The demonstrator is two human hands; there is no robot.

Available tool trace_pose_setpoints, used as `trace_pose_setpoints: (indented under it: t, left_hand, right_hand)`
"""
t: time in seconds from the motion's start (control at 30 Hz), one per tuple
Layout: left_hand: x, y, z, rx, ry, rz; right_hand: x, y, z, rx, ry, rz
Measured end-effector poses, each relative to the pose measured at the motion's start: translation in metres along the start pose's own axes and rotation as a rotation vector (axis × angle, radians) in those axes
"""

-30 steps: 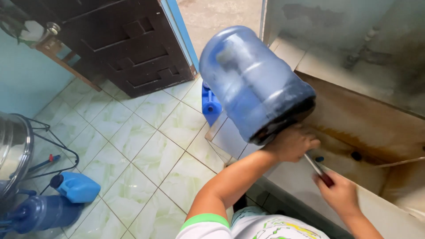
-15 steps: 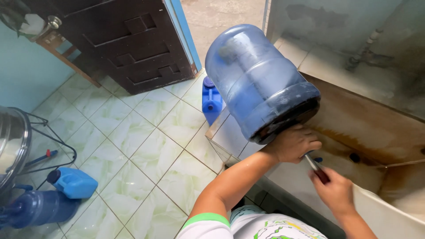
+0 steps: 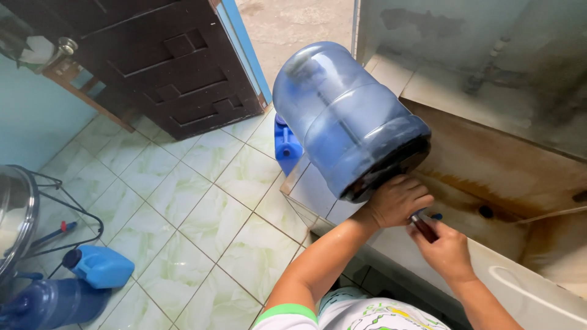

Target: Cleaning and scrubbing a large blue water carboy inside and out.

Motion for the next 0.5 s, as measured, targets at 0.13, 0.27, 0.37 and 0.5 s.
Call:
trace_pose_setpoints:
  t: [0.13,0.27,0.37,0.5]
  left_hand:
    - [0.009,0.003,0.013,-0.018,-0.009,-0.002]
    - [0.017,0.010,0.000,-0.018,-0.018,0.007]
    - [0.010,0.005,0.000,-0.048,-0.007,0.009]
    - [0.004,-0.021,0.027,-0.004,-0.021,0.020]
  right_hand:
    - [-0.074,0.038,0.002,0.048,0.020,-0.075]
    - [-0.162,0.082,-0.019,0.019,0.108,-0.162]
    - [-0.044,0.011,-0.011,0.033,0.069,-0.055]
    - [-0.032,0.016,0.001,-0.049,0.038,0.067]
Point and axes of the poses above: each hand's wrist, its own y-axis away from the middle knuckle, its own z-axis out of the back of the hand, x = y × z, the point moved 1 cm from there along -y, towards the middle knuckle, and after that the axes turned 4 degrees about z, right-handed, at the moved point
